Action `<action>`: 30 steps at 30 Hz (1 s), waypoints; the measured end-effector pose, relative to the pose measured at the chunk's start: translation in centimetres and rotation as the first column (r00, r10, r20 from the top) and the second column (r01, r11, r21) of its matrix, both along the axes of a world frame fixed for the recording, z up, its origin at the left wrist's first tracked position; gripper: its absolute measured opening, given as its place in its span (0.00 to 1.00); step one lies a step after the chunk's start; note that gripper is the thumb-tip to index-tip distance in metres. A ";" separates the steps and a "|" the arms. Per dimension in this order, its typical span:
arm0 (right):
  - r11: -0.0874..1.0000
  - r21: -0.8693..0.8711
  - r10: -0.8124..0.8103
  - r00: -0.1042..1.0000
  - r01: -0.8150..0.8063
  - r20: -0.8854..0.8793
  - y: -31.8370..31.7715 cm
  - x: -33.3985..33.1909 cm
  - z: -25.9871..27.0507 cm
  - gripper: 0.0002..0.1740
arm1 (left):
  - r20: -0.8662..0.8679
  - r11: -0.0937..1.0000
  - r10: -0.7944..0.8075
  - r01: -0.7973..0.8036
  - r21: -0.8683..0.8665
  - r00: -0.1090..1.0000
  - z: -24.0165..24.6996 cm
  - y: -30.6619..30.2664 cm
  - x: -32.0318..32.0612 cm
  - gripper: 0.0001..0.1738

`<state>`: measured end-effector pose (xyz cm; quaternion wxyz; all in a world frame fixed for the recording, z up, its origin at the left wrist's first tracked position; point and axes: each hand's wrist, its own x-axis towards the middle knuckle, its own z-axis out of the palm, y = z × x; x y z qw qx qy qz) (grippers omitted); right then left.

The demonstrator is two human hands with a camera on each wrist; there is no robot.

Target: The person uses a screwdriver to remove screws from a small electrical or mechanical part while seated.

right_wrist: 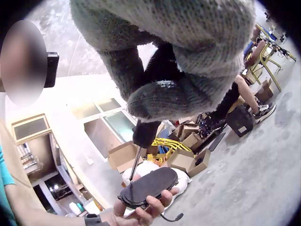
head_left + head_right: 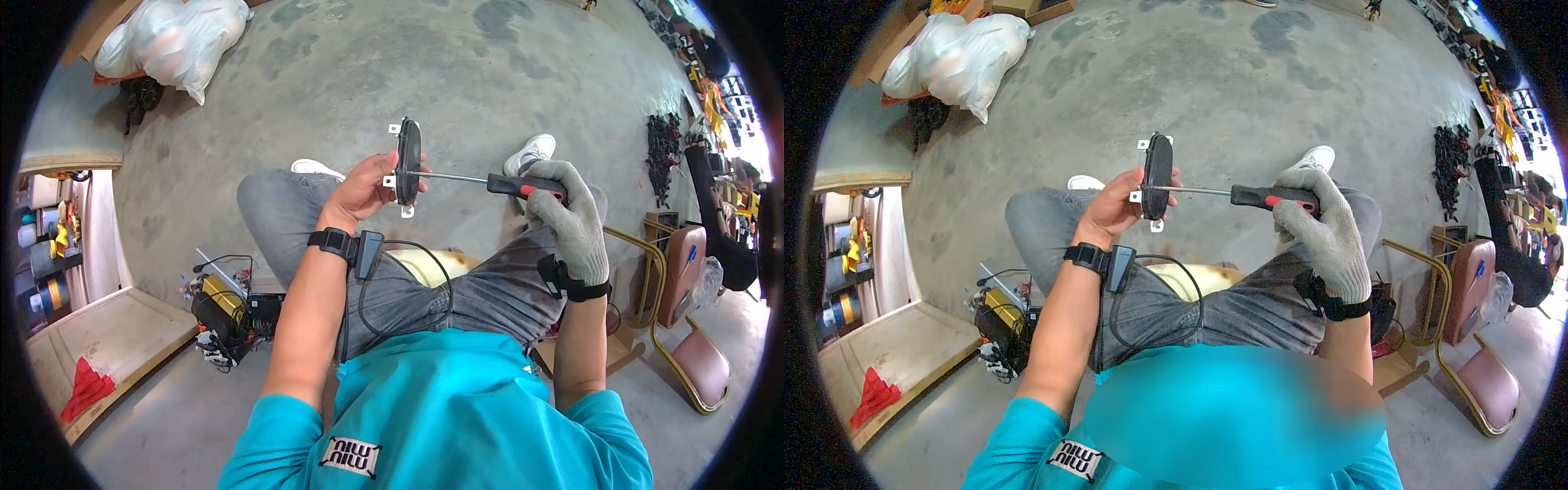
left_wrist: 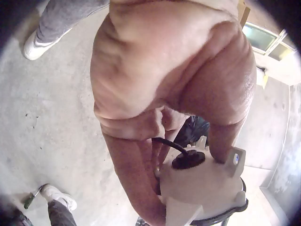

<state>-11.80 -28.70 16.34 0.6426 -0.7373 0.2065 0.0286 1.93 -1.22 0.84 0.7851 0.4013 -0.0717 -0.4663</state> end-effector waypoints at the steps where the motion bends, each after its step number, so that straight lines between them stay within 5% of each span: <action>1: 1.000 -0.004 0.003 1.000 -0.003 -0.008 0.0 0.0 0.0 0.16 | -0.002 1.000 -0.005 0.005 -0.001 1.000 -0.2 0.0 0.0 0.40; 30: 0.976 -0.186 0.138 0.984 -0.115 0.111 -0.2 -0.3 0.1 0.20 | 0.017 0.997 -0.067 0.067 0.036 0.998 -0.8 0.1 0.0 0.40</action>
